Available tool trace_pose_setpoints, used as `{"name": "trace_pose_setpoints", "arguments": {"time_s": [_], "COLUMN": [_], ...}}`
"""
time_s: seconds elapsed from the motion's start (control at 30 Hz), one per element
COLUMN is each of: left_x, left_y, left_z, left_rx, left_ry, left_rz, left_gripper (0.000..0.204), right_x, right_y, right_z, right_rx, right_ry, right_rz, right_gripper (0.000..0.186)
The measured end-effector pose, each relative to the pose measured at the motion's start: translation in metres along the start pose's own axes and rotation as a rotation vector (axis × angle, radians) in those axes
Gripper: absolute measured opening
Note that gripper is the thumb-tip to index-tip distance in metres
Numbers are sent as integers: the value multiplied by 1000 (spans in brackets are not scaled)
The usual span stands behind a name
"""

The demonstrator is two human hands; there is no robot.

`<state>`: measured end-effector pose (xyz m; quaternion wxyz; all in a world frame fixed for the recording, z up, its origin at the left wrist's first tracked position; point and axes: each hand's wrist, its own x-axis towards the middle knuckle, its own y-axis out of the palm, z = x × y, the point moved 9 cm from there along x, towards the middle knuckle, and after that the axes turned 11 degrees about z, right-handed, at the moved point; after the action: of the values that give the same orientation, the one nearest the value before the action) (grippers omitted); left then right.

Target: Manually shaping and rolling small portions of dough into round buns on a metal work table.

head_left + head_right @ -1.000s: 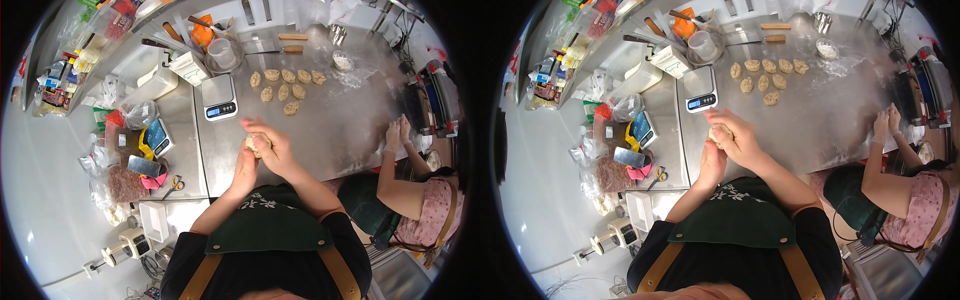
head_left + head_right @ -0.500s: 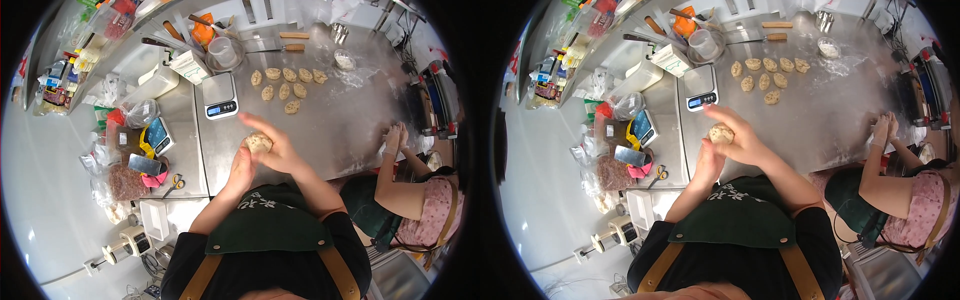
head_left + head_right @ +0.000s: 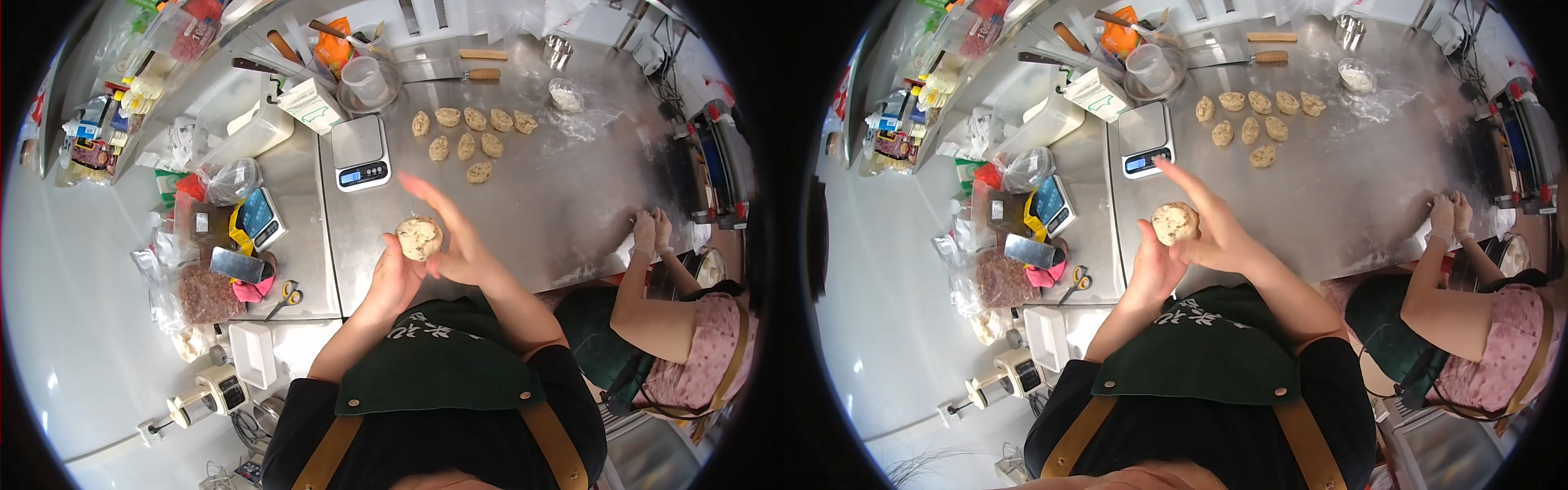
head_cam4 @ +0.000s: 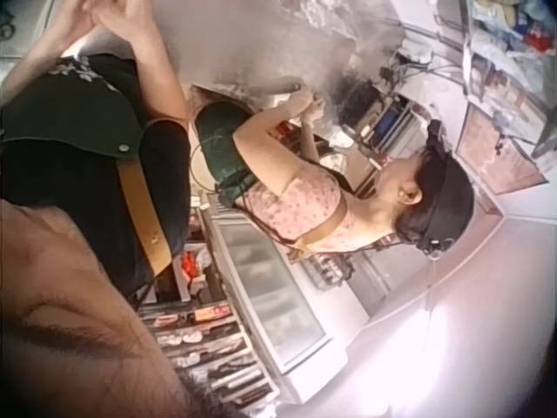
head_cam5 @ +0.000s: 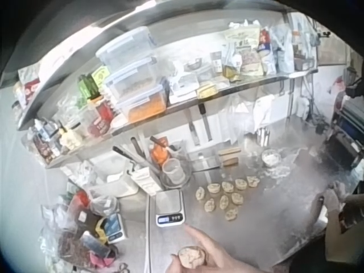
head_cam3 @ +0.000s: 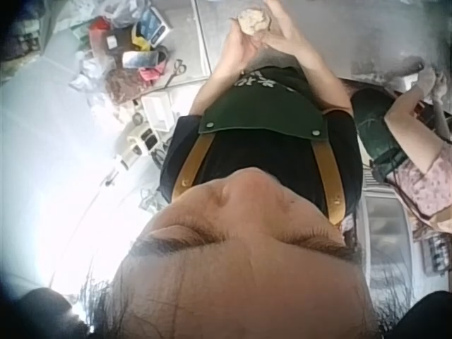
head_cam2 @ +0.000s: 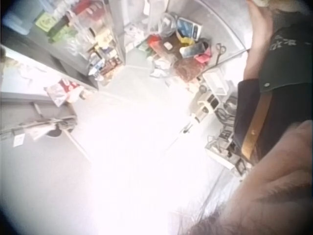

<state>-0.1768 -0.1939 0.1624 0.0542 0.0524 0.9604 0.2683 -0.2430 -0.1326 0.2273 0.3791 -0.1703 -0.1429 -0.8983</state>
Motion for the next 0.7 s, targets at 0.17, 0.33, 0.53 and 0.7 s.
{"name": "trace_pose_setpoints", "arguments": {"time_s": [0.17, 0.33, 0.53, 0.7], "left_x": [5, 4, 2, 6], "left_y": [30, 5, 15, 19], "left_z": [-7, -15, -4, -18], "left_rx": [-106, 276, -21, 377], "left_ry": [-21, 128, -163, 115], "left_rz": [159, -243, 125, -47], "left_gripper": [80, 86, 84, 87], "right_x": [-2, -4, -2, -9], "right_y": [0, -1, -2, 5], "right_z": [6, -14, 9, -11], "right_rx": [-226, -132, -126, -346], "right_ry": [-116, -84, -93, -291], "right_rz": [214, 98, 141, 290], "right_gripper": [34, 41, 30, 57]}}
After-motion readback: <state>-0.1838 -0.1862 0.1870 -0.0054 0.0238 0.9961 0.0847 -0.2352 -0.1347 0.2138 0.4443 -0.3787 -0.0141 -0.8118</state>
